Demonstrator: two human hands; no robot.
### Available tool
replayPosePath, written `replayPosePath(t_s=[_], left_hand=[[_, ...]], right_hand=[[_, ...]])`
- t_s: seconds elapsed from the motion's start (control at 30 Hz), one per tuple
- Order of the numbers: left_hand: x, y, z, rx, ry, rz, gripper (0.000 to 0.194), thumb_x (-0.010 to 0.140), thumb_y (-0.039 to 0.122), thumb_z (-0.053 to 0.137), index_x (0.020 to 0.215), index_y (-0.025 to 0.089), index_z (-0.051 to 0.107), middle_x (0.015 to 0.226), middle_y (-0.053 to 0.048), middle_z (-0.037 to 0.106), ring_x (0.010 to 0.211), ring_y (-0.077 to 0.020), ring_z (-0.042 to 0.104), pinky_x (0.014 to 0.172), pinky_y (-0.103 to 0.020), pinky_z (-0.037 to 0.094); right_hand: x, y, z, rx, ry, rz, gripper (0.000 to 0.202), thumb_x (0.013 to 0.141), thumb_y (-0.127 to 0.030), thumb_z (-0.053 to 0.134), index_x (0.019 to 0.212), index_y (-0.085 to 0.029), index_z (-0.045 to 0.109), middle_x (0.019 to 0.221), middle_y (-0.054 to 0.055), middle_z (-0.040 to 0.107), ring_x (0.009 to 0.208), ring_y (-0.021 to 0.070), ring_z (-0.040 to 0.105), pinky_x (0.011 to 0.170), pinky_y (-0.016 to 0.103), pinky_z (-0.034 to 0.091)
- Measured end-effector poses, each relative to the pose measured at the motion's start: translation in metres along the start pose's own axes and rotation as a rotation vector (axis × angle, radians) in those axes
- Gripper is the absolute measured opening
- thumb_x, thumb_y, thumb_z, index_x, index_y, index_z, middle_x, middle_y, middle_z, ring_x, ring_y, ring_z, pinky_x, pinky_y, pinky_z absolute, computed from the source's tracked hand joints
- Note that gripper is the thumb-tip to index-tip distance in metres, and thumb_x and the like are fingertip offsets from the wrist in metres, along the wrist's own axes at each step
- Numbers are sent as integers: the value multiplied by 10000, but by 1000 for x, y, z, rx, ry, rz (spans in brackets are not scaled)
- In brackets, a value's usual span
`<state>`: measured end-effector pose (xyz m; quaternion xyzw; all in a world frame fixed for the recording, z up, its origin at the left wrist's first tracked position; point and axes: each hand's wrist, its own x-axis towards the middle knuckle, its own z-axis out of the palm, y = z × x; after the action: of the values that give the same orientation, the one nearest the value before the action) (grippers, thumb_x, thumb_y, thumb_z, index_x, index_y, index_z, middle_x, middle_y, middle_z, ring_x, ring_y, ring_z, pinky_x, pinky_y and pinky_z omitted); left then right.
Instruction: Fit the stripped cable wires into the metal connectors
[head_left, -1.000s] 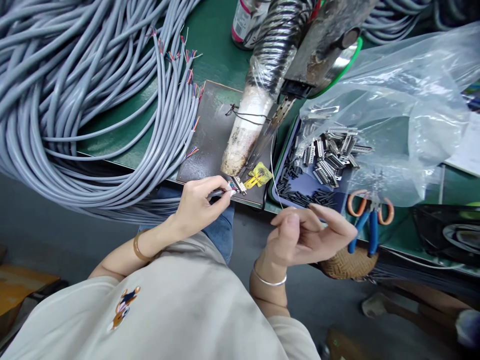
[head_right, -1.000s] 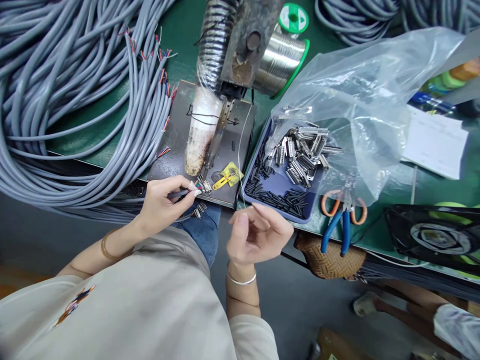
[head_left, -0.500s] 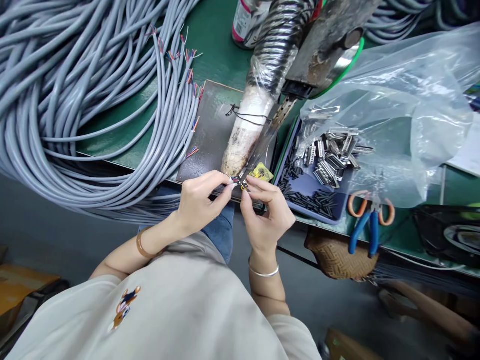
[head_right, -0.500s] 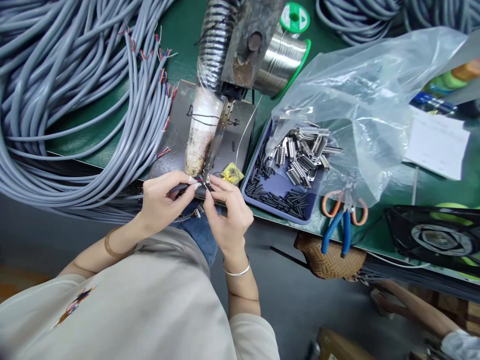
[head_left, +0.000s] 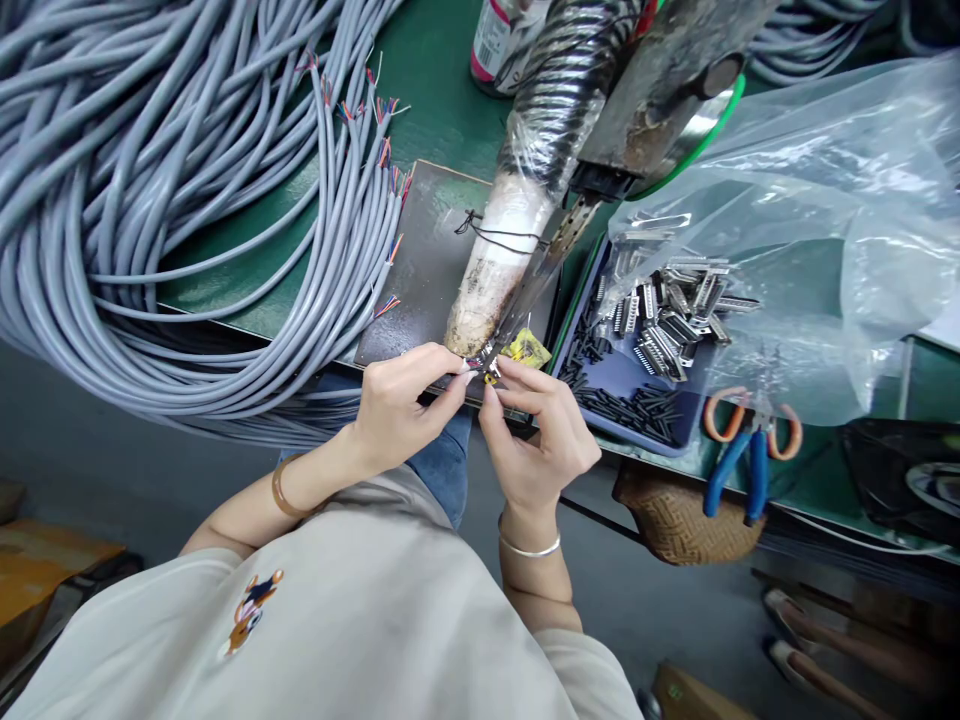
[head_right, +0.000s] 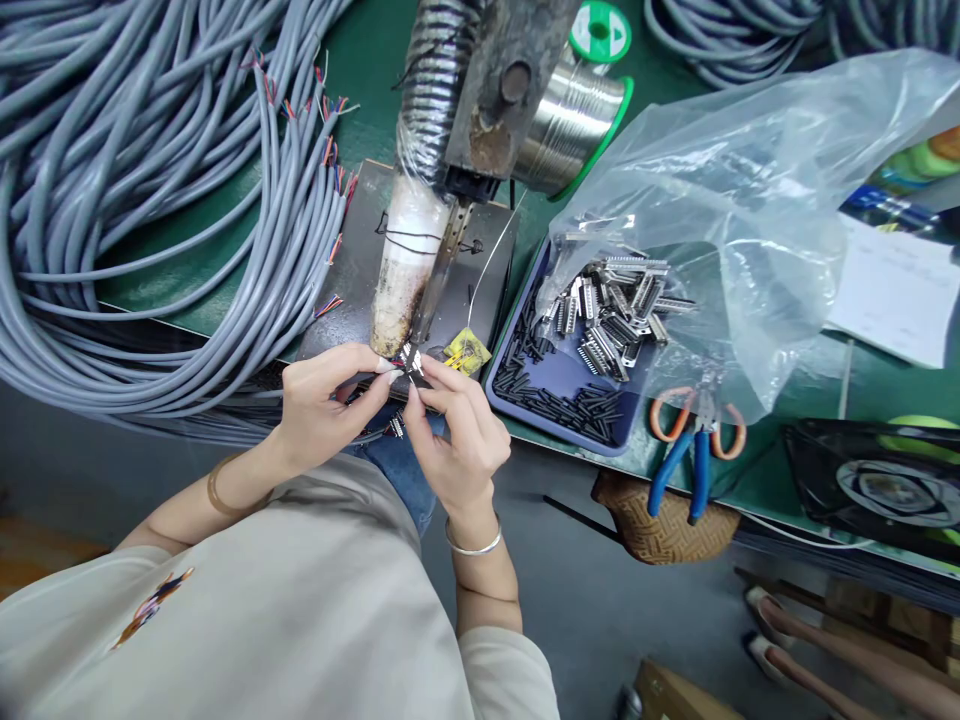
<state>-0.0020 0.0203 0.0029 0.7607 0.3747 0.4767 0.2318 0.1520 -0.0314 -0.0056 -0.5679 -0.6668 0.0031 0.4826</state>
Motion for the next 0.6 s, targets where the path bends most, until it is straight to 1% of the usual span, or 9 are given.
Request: replayPosePath(t_s=[0.13, 0.23, 0.4, 0.6], left_hand=[[-4, -1, 1, 0, -21, -27, 107, 949, 117, 637, 857, 168, 657, 765, -5, 745, 672, -101, 675, 635, -193, 510], [-7, 0, 2, 7, -31, -39, 114, 947, 112, 632, 852, 171, 656, 765, -2, 742, 667, -98, 673, 606, -186, 492], [-7, 0, 2, 14, -32, -30, 121, 955, 125, 624, 849, 175, 653, 757, -2, 737, 655, -99, 666, 593, -188, 484], [-8, 2, 1, -7, -61, -42, 117, 944, 109, 623, 848, 168, 655, 776, -24, 747, 688, -121, 687, 649, -203, 512]], right_hand=[[-1, 2, -2, -39, -31, -36, 187, 874, -87, 744, 910, -229, 628, 1066, 55, 817, 906, 153, 795, 786, 253, 657], [-2, 2, -2, -66, -32, -65, 194, 873, -81, 744, 892, -223, 614, 1042, 66, 821, 881, 145, 796, 760, 229, 641], [-1, 2, -1, -84, -15, -79, 183, 885, -91, 736, 902, -229, 617, 1029, 61, 822, 869, 147, 796, 758, 237, 638], [-7, 2, -4, -90, -12, -85, 169, 887, -92, 734, 926, -223, 635, 1023, 65, 822, 882, 155, 801, 797, 248, 638]])
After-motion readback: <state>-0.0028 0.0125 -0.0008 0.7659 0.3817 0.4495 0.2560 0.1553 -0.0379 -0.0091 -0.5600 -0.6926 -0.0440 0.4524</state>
